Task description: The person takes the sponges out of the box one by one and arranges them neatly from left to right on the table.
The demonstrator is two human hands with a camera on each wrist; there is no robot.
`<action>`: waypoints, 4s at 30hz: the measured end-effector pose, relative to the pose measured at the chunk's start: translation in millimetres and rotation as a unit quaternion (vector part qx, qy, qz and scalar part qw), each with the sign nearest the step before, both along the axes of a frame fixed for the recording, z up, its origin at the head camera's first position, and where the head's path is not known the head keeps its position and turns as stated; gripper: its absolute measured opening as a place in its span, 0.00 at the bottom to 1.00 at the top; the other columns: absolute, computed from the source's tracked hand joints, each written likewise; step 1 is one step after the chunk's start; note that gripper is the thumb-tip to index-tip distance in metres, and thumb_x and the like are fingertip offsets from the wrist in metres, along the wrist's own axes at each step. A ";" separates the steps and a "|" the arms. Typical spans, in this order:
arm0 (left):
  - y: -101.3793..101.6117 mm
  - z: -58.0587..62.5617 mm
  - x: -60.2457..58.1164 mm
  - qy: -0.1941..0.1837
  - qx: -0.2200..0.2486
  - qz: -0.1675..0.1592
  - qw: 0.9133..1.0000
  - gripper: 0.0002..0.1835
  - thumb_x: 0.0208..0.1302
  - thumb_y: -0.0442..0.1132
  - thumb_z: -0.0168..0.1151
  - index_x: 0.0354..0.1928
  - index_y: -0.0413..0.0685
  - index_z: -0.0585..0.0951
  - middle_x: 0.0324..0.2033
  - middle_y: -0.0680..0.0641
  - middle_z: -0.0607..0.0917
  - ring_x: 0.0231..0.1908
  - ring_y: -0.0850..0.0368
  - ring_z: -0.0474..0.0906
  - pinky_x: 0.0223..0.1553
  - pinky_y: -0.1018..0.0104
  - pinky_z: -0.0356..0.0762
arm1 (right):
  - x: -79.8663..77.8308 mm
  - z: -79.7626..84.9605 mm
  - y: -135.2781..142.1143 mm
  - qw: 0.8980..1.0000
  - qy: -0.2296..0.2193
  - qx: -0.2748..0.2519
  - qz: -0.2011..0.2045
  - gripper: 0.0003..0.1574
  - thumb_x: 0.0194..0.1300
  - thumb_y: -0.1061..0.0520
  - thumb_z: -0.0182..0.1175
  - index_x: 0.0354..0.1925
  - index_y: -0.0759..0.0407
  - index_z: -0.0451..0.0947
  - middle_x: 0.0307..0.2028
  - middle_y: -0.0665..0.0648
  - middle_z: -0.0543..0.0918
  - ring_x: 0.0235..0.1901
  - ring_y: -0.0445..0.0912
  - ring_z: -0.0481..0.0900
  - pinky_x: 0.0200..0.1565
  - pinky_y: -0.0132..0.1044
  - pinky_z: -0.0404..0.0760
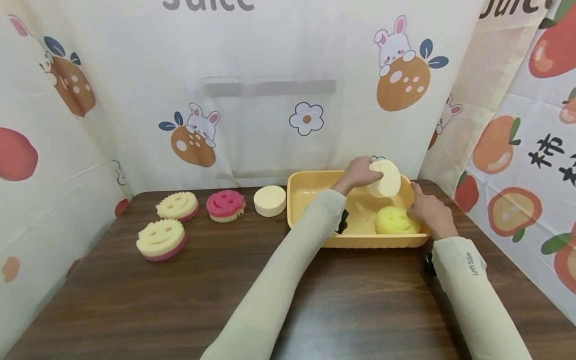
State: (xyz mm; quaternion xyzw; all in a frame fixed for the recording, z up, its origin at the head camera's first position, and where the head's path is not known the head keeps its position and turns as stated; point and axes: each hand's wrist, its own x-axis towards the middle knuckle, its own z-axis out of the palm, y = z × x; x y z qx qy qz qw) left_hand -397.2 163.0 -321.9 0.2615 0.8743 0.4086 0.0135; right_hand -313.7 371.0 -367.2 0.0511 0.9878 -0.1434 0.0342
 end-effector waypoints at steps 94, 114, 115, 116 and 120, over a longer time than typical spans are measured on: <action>-128.8 33.1 22.4 0.005 0.039 0.056 0.998 0.23 0.75 0.49 0.41 0.60 0.45 0.76 0.56 0.45 0.81 0.52 0.53 0.76 0.59 0.60 0.73 | 6.2 5.2 -3.6 1.000 0.009 0.007 -0.002 0.49 0.65 0.55 0.45 0.78 0.58 0.36 0.50 0.80 0.76 0.36 0.63 0.77 0.30 0.54 0.72; -159.9 24.7 23.8 -0.010 0.050 0.049 0.998 0.23 0.74 0.50 0.42 0.62 0.45 0.74 0.57 0.45 0.80 0.52 0.53 0.75 0.60 0.60 0.72 | 3.4 4.4 -2.4 1.000 0.007 0.008 0.000 0.48 0.66 0.56 0.44 0.78 0.59 0.36 0.49 0.79 0.77 0.33 0.60 0.76 0.30 0.51 0.72; -160.9 24.6 24.3 -0.010 0.052 0.047 0.997 0.23 0.74 0.50 0.42 0.61 0.45 0.75 0.56 0.45 0.80 0.52 0.53 0.75 0.59 0.60 0.72 | 3.1 4.2 -2.2 1.000 0.008 0.007 0.000 0.48 0.66 0.56 0.44 0.78 0.59 0.36 0.49 0.79 0.76 0.34 0.60 0.76 0.30 0.52 0.72; -161.8 24.5 24.9 -0.009 0.054 0.045 0.997 0.23 0.74 0.50 0.43 0.61 0.45 0.75 0.56 0.44 0.80 0.52 0.53 0.75 0.59 0.59 0.72 | 3.3 4.4 -2.6 1.000 0.009 0.007 0.000 0.48 0.66 0.56 0.44 0.78 0.59 0.36 0.49 0.79 0.77 0.34 0.60 0.77 0.30 0.52 0.72; -164.2 23.8 26.7 -0.010 0.060 0.036 0.997 0.23 0.74 0.50 0.44 0.61 0.44 0.74 0.55 0.44 0.80 0.52 0.53 0.75 0.60 0.58 0.72 | 3.9 5.8 -2.6 1.000 0.011 0.007 -0.003 0.48 0.67 0.55 0.44 0.78 0.60 0.36 0.49 0.80 0.76 0.34 0.61 0.77 0.30 0.53 0.72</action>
